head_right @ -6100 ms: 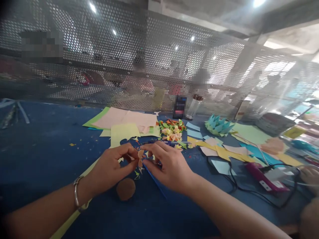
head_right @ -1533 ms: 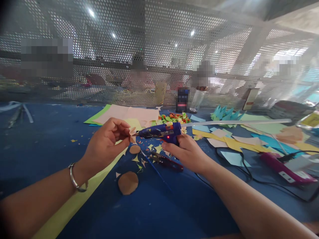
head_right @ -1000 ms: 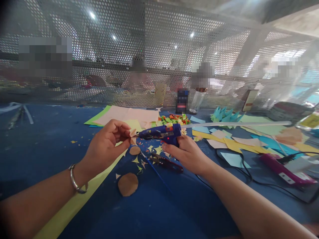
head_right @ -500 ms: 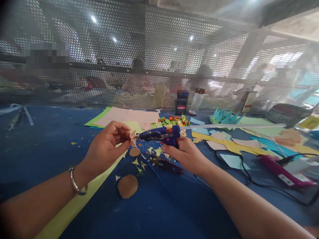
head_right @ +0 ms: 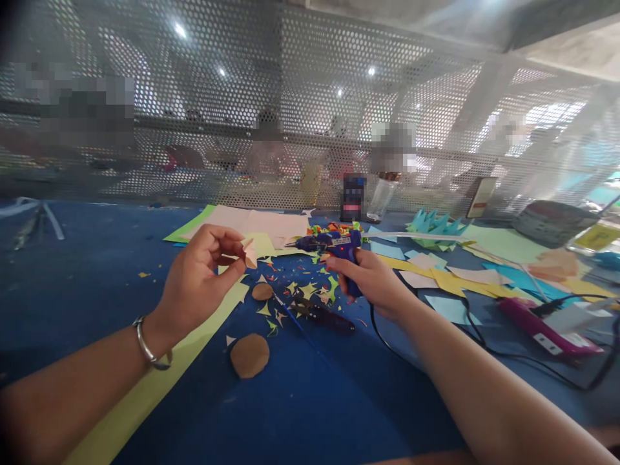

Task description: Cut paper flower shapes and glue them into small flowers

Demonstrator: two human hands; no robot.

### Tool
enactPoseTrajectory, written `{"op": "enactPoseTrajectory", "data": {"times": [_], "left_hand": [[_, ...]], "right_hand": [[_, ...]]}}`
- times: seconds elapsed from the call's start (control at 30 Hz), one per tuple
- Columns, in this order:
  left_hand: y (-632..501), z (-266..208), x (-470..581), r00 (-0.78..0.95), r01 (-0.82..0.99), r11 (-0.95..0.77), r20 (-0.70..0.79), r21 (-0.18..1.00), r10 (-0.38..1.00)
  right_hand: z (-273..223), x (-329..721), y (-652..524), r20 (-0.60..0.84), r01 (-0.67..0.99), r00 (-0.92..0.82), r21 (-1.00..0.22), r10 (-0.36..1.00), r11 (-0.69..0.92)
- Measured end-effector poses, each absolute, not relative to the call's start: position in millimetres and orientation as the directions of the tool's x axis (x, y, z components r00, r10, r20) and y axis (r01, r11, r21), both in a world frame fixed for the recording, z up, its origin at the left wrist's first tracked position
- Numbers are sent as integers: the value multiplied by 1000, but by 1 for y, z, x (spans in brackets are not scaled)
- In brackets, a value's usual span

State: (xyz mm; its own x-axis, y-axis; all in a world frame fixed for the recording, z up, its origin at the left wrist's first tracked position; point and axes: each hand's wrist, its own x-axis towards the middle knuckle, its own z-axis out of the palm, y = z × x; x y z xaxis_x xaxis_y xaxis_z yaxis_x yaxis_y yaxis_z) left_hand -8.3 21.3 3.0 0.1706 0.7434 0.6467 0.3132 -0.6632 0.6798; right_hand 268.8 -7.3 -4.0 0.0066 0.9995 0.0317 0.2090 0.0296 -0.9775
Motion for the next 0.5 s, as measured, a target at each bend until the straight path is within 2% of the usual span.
{"op": "enactPoseTrajectory", "data": {"times": [0.07,0.17,0.3,0.4,0.5], "left_hand": [[20,4,-8,177,323,-678,662,660,728],[17,5,-8,209,321,-688,660,651,722],[10,5,-6,257,308,-696,647,648,717],[5,5,-4,289,269,-702,640,659,712],[1,4,-2,313,257,-720,649,645,693]], "right_hand": [[-6,274,-2,-28,249,41,-968,999,-38],[-11,280,5,-109,399,75,-908,991,-130],[-17,286,13,-134,531,127,-828,983,-182],[-16,292,15,-105,637,161,-748,981,-185],[-9,290,10,61,771,211,-624,976,-128]]}}
